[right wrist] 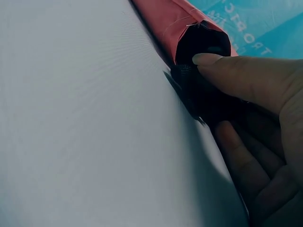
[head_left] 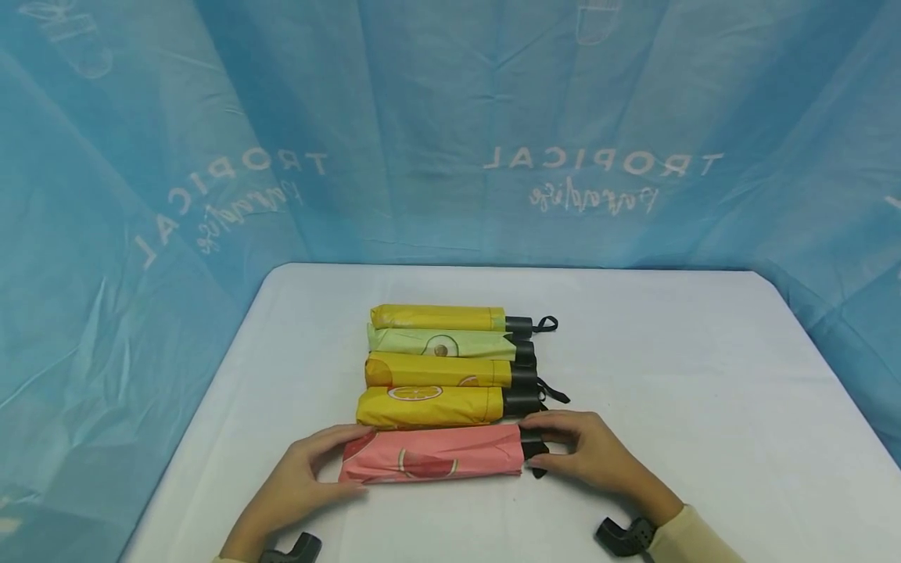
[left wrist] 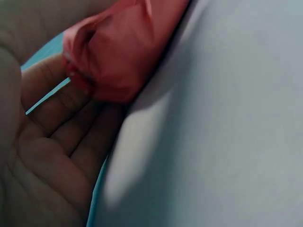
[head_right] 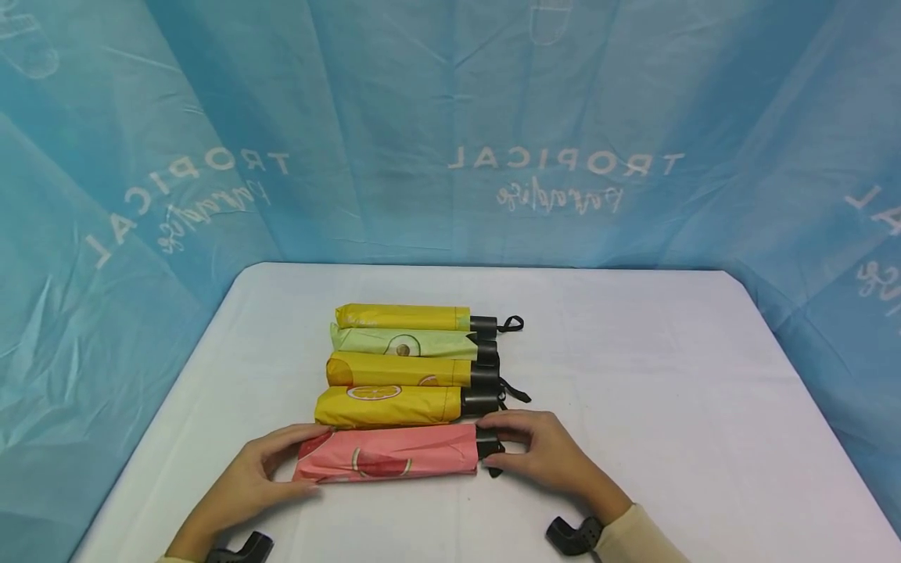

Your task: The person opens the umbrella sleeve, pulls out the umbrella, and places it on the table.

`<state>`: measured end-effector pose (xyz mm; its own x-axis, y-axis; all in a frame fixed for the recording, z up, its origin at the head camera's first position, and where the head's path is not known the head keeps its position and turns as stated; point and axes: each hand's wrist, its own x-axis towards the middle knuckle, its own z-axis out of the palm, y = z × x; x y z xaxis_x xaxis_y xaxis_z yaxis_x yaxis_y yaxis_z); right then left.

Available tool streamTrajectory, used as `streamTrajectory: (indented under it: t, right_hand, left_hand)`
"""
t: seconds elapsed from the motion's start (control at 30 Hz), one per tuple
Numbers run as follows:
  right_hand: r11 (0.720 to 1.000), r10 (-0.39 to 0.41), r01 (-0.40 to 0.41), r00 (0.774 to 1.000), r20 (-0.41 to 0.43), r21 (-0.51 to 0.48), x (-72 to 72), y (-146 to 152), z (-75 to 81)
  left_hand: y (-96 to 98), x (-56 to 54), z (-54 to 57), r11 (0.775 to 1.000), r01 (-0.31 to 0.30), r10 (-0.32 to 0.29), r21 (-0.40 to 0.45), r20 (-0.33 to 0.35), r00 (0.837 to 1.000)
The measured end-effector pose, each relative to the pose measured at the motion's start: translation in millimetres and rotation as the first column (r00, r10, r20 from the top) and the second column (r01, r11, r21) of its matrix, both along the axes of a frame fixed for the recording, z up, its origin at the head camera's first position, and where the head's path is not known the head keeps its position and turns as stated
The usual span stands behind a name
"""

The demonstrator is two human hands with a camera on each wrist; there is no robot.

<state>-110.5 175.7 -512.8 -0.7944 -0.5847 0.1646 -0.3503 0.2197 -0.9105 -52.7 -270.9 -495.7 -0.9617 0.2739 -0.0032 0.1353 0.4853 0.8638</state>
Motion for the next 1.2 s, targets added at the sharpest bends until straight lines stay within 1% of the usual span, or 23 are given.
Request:
streamTrajectory:
  t: [0.1, 0.2, 0.3, 0.47, 0.57, 0.7, 0.93, 1.0, 1.2]
  right_hand:
    - [1.000, -0.008, 0.008, 1.000, -0.020, -0.001, 1.4, -0.9, 0.2]
    - [1.000, -0.017, 0.017, 0.998, -0.057, 0.003, 2.2, -1.8, -0.8]
    - [0.999, -0.035, 0.038, 0.993, -0.110, 0.024, 2.2, -1.2, -1.7]
    - [0.995, -0.066, 0.077, 0.986, -0.156, 0.067, 1.8, -0.3, -1.1]
    - [0.992, -0.080, 0.093, 0.986, -0.149, 0.083, 2.6, -1.0, 0.9]
    - [0.990, -0.084, 0.097, 0.987, -0.134, 0.099, 3.7, -1.7, 2.5]
    - [0.981, -0.116, 0.140, 0.979, -0.170, 0.137, 3.4, 6.5, -2.1]
    - [0.979, -0.124, 0.146, 0.980, -0.154, 0.142, 4.5, 11.0, -2.3]
    - [0.983, -0.129, 0.138, 0.988, -0.081, 0.125, 6.3, 21.6, -1.0]
  left_hand:
    - [4.7, -0.3, 0.1, 0.999, -0.014, 0.014, -0.032, 0.004, 1.000]
    - [9.5, -1.6, 0.0, 0.999, -0.017, 0.016, -0.052, -0.004, 1.000]
    - [13.6, -4.7, 0.5, 0.998, -0.006, 0.004, -0.063, -0.043, 0.999]
    - [15.7, -6.7, 1.4, 0.998, 0.002, -0.010, -0.068, -0.109, 0.994]
    - [14.6, -5.6, 2.1, 0.996, -0.021, 0.011, -0.085, -0.112, 0.994]
    - [11.2, -2.8, 0.6, 0.993, -0.048, 0.037, -0.109, -0.098, 0.994]
    - [8.6, -3.3, -2.1, 0.993, -0.041, 0.031, -0.107, -0.093, 0.995]
    - [8.5, -4.1, -2.7, 0.994, -0.036, 0.026, -0.101, -0.092, 0.995]
    - [6.5, -5.6, -5.3, 0.993, -0.006, -0.012, -0.119, -0.147, 0.989]
